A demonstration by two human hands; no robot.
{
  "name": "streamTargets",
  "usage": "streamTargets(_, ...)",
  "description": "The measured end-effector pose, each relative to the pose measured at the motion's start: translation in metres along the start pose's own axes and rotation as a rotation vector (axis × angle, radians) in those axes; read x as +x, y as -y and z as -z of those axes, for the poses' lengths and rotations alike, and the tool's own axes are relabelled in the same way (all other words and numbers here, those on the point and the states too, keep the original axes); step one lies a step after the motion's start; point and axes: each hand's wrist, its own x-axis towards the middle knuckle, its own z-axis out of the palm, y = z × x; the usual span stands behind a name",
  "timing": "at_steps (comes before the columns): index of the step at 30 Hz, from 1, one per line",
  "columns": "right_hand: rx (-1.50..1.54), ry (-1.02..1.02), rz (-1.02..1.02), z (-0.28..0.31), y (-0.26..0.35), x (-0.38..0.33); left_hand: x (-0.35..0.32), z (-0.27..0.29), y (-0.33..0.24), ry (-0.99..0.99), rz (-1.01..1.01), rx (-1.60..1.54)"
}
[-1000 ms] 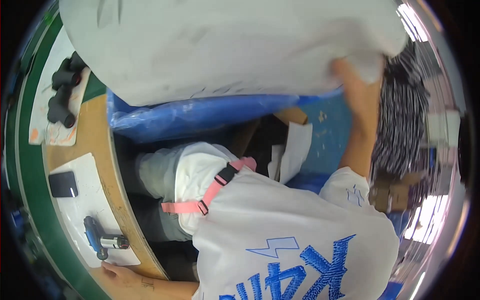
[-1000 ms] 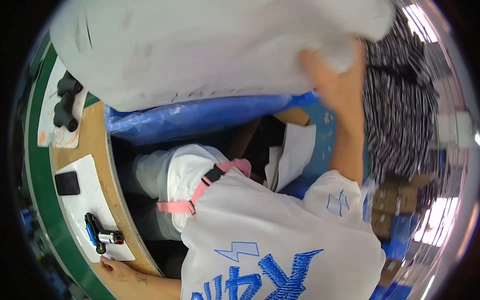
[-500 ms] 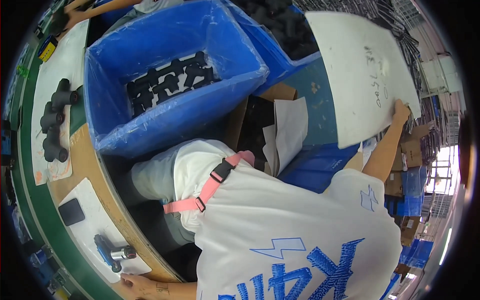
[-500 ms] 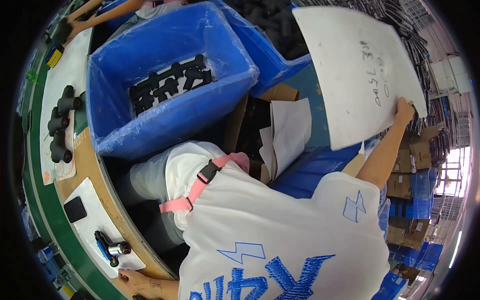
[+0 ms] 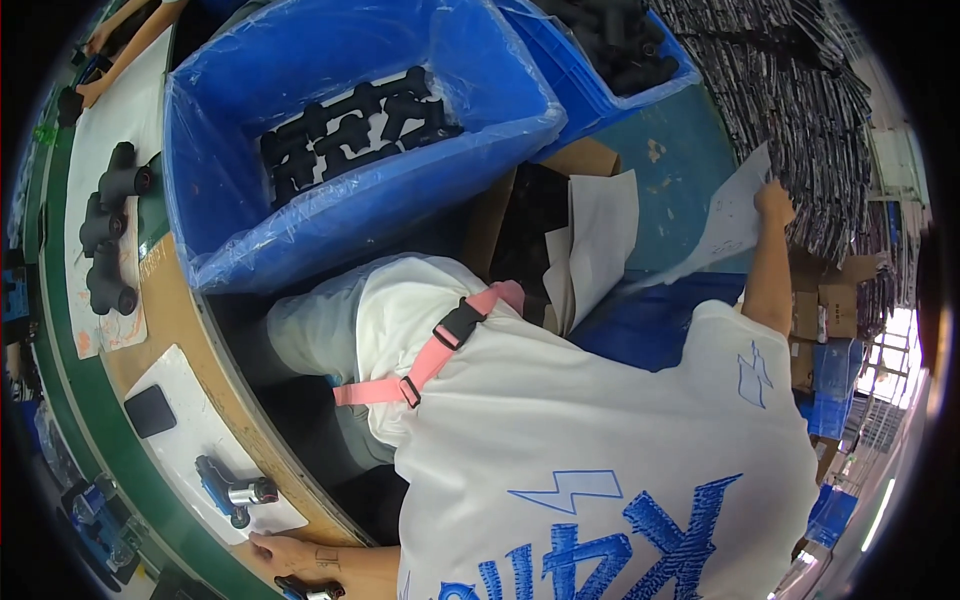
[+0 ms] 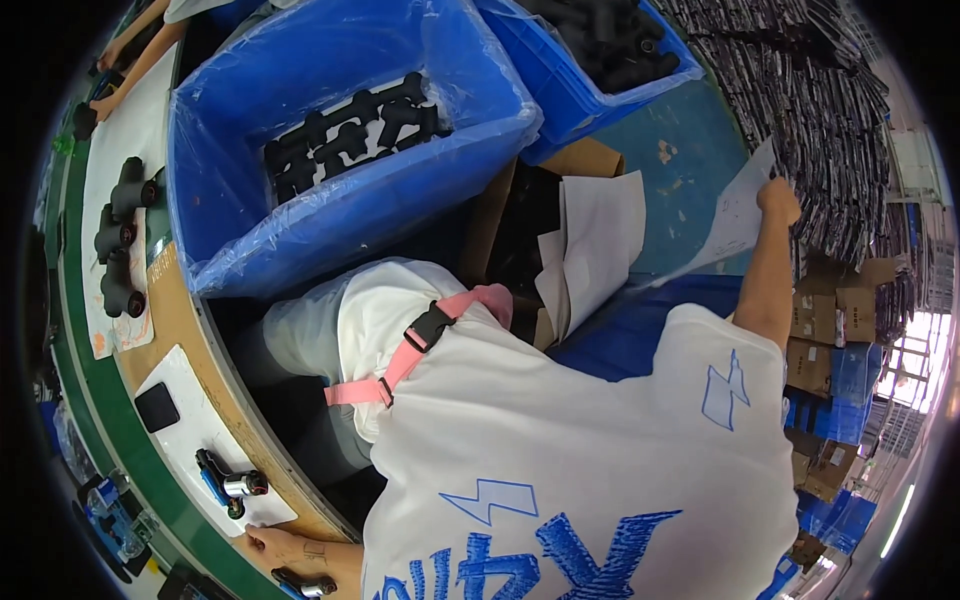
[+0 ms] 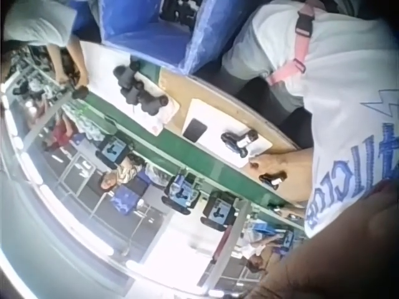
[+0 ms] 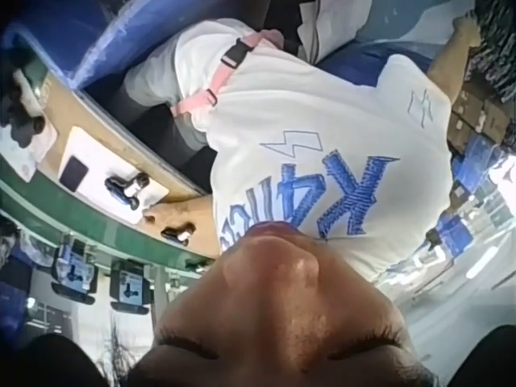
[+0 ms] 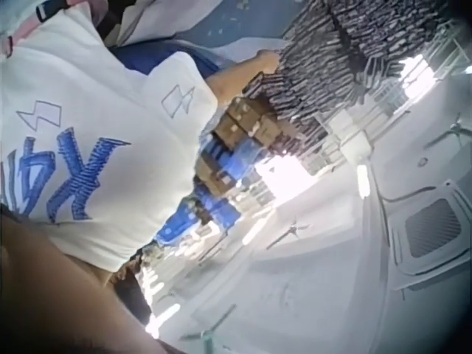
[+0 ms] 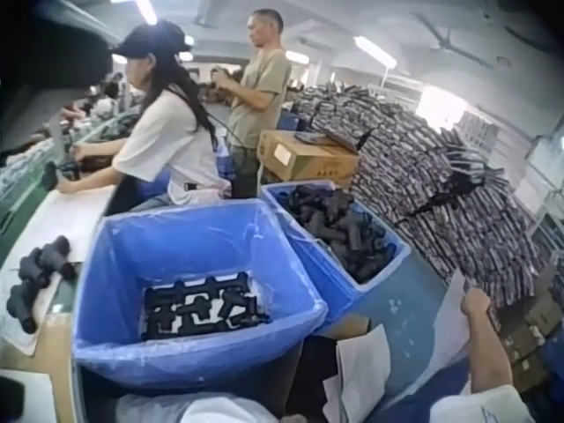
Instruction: Assembling handheld massage guns by fitting internal components and motors into plastic casings on an assembly line.
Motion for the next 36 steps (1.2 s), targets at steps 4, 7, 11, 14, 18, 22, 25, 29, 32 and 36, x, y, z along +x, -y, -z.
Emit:
streamTargets(4,-0.130,0.128,0.185,-0.008,0.040,0.012,0.001,-0.001,-0.007,0.016,0.007,-0.012)
streamTargets(7,-0.274,0.358,0.329,-0.088,0.064,0.018,-0.003,-0.008,-0.005,0.043,0.041,-0.028)
streamTargets(11,-0.072,0.439,0.303,-0.137,0.133,-0.083,-0.004,0.005,-0.007,0.009,0.054,-0.005)
streamTargets(14,0.028,0.444,0.434,-0.145,0.147,-0.082,-0.002,0.008,-0.005,0.028,0.053,0.000)
streamTargets(18,-0.036,0.649,0.459,-0.164,0.179,0.000,-0.005,0.015,-0.014,0.060,0.049,0.013)
streamTargets(22,0.100,0.880,0.235,-0.260,0.132,0.045,-0.006,-0.001,0.008,0.080,0.110,-0.028)
streamTargets(25,-0.491,0.804,0.804,-0.286,0.157,-0.042,-0.001,0.003,0.002,0.068,0.113,-0.012)
streamTargets(29,0.019,0.469,0.340,-0.254,0.124,-0.079,0.005,-0.004,0.011,0.105,0.120,-0.006)
streamTargets(32,-0.064,0.520,0.309,-0.179,0.140,-0.073,0.008,-0.001,0.019,0.125,0.130,0.010)
streamTargets(36,-0.236,0.550,0.499,-0.187,0.154,-0.055,0.015,0.001,0.031,0.135,0.153,0.025)
